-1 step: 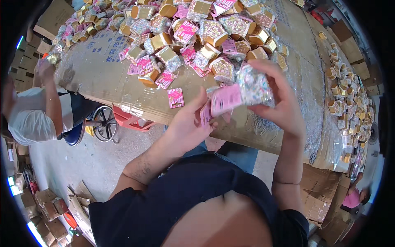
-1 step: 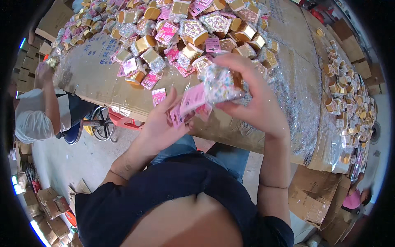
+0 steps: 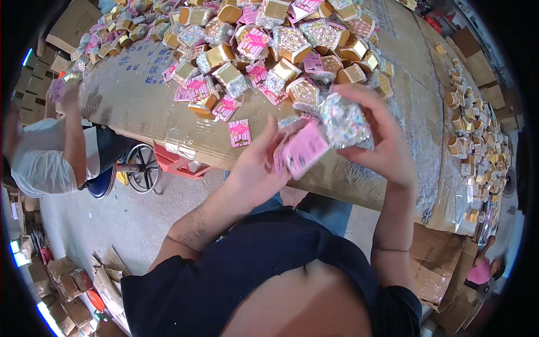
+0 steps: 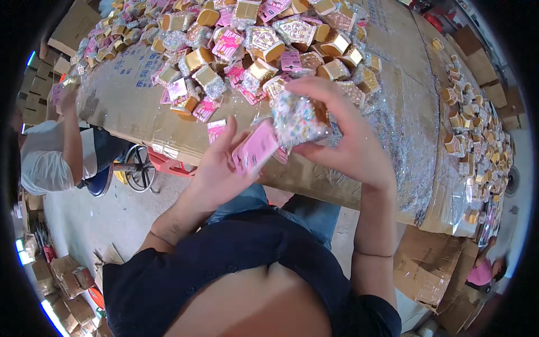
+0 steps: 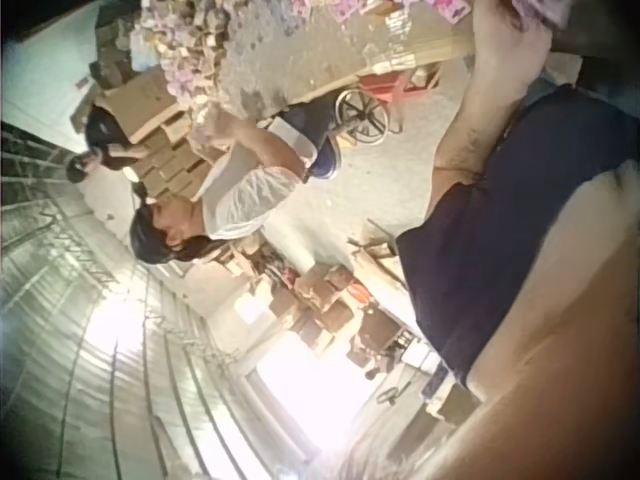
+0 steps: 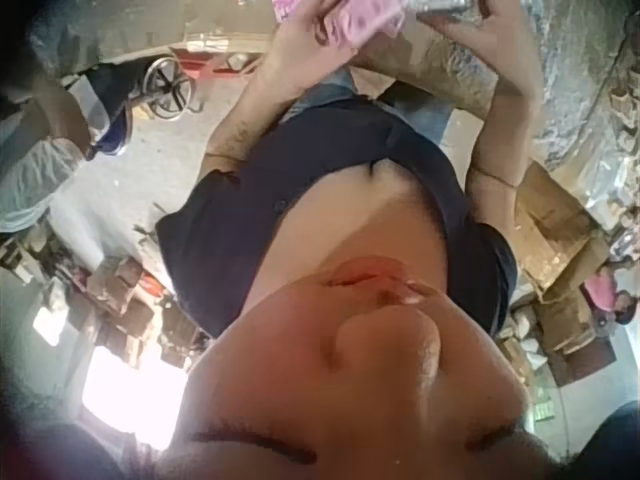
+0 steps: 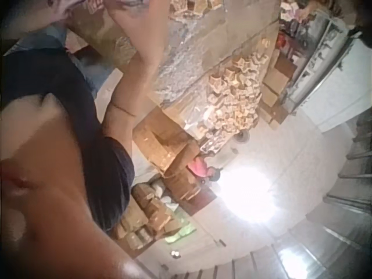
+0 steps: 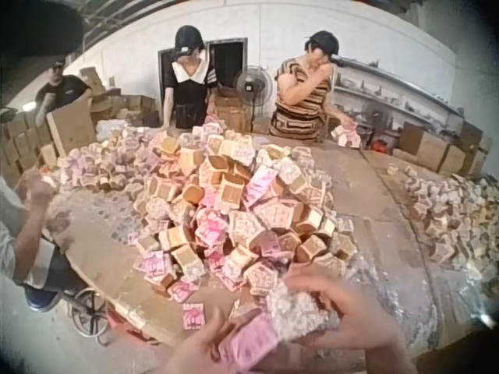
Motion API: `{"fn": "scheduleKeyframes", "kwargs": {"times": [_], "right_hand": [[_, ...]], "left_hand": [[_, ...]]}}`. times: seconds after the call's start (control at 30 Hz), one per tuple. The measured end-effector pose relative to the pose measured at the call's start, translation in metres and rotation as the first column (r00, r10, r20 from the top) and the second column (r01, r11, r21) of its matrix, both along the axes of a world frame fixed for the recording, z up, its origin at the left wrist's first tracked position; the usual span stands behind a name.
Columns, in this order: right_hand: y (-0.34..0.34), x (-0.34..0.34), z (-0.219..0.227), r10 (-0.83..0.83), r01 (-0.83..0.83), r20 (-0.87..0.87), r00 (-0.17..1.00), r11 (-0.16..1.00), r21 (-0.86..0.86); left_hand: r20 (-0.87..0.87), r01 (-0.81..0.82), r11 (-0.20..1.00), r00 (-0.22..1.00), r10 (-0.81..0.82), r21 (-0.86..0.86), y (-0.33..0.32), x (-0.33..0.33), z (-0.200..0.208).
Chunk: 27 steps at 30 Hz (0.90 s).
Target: The recorder is packaging small toy houses into plastic bags and attaching product tags at an assembly table.
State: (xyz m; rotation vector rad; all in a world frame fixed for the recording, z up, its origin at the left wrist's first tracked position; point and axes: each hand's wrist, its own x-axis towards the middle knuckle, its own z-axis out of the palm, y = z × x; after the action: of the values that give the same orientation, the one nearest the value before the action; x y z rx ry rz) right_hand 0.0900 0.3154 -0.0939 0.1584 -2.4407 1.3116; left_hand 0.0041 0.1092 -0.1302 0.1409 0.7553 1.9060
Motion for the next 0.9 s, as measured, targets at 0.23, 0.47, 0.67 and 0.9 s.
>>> {"fn": "scheduleKeyframes", "kwargs": {"times": [0.23,0.47,0.67,0.9], "right_hand": [[-0.006,-0.002,0.004,0.123,-0.147,0.188,0.975,0.982,0.12],[-0.017,0.002,0.012,0.017,-0.132,0.225,0.974,0.852,0.507],[-0.026,0.005,0.019,-0.157,-0.027,0.204,0.966,0.726,0.687],[-0.021,0.008,0.028,-0.088,-0.247,0.459,0.884,0.746,0.619]], "left_hand": [[0.089,0.217,0.975,0.971,-0.22,0.037,0.0,-0.001,-0.023],[-0.369,0.202,0.973,0.901,-0.229,-0.112,-0.003,0.002,-0.041],[-0.529,0.033,0.965,0.832,-0.17,-0.259,-0.004,-0.001,-0.041],[-0.454,-0.117,0.987,0.889,0.055,-0.108,-0.014,-0.008,-0.049]]}}
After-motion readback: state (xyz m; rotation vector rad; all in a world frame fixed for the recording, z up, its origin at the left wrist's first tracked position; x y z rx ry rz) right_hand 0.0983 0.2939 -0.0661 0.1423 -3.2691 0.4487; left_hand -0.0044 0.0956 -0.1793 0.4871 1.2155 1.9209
